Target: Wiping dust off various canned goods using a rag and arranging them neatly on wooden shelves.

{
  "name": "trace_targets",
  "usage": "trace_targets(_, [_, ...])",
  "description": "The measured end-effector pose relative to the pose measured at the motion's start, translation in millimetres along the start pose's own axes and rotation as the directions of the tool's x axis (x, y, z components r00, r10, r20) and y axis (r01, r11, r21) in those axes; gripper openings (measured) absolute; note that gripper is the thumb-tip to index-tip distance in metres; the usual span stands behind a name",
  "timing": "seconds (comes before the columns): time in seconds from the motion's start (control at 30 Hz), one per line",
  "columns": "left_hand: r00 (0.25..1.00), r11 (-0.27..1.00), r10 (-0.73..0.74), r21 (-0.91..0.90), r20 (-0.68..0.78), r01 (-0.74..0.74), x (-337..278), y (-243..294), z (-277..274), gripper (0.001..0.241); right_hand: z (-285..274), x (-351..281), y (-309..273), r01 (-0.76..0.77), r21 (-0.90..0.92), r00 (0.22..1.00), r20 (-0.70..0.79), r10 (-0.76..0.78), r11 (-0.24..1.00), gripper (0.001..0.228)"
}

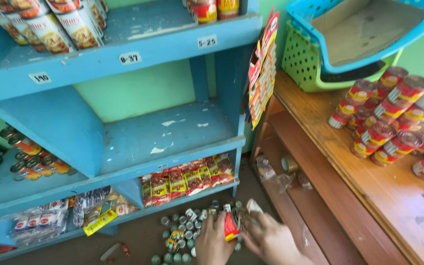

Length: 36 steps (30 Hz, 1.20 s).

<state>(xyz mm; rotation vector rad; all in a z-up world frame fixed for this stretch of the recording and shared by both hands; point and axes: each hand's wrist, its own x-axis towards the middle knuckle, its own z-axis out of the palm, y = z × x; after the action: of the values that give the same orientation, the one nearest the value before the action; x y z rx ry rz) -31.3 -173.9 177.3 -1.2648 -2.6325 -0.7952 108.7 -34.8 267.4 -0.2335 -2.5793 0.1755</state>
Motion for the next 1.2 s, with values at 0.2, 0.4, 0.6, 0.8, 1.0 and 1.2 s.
trace_targets(0.2, [1.0, 0.999, 0.019, 0.046, 0.007, -0.019, 17, -20, -33, 0.083, -1, 7, -12, -0.333, 0.446, 0.939, 0.24, 0.247, 0.831, 0.032])
trace_targets(0.4, [0.985, 0.989, 0.15, 0.0, 0.08, -0.15, 15, -27, -20, 0.084, 5, 10, -13, 0.028, 0.31, 0.996, -0.092, 0.001, 0.95, 0.024])
trace_targets(0.6, [0.961, 0.963, 0.27, -0.002, -0.066, -0.27, 15, -34, -28, 0.079, 9, -7, -21, -0.381, 0.422, 0.921, 0.093, 0.379, 0.823, 0.046])
trace_targets(0.8, [0.883, 0.891, 0.452, 0.102, -0.126, -0.442, 16, -26, -49, 0.068, 1, 4, -27, -0.306, 0.315, 0.95, 0.046, 0.308, 0.898, 0.036])
trace_targets(1.0, [0.932, 0.939, 0.343, -0.01, 0.115, -0.344, 8, -39, -39, 0.079, 8, -14, -44, -0.019, 0.22, 0.999, -0.032, 0.027, 0.975, 0.024])
trace_targets(1.2, [0.885, 0.885, 0.465, 0.022, 0.02, -0.465, 1, -36, -37, 0.07, 14, -19, -21, -0.413, 0.485, 0.911, 0.206, 0.358, 0.771, 0.036])
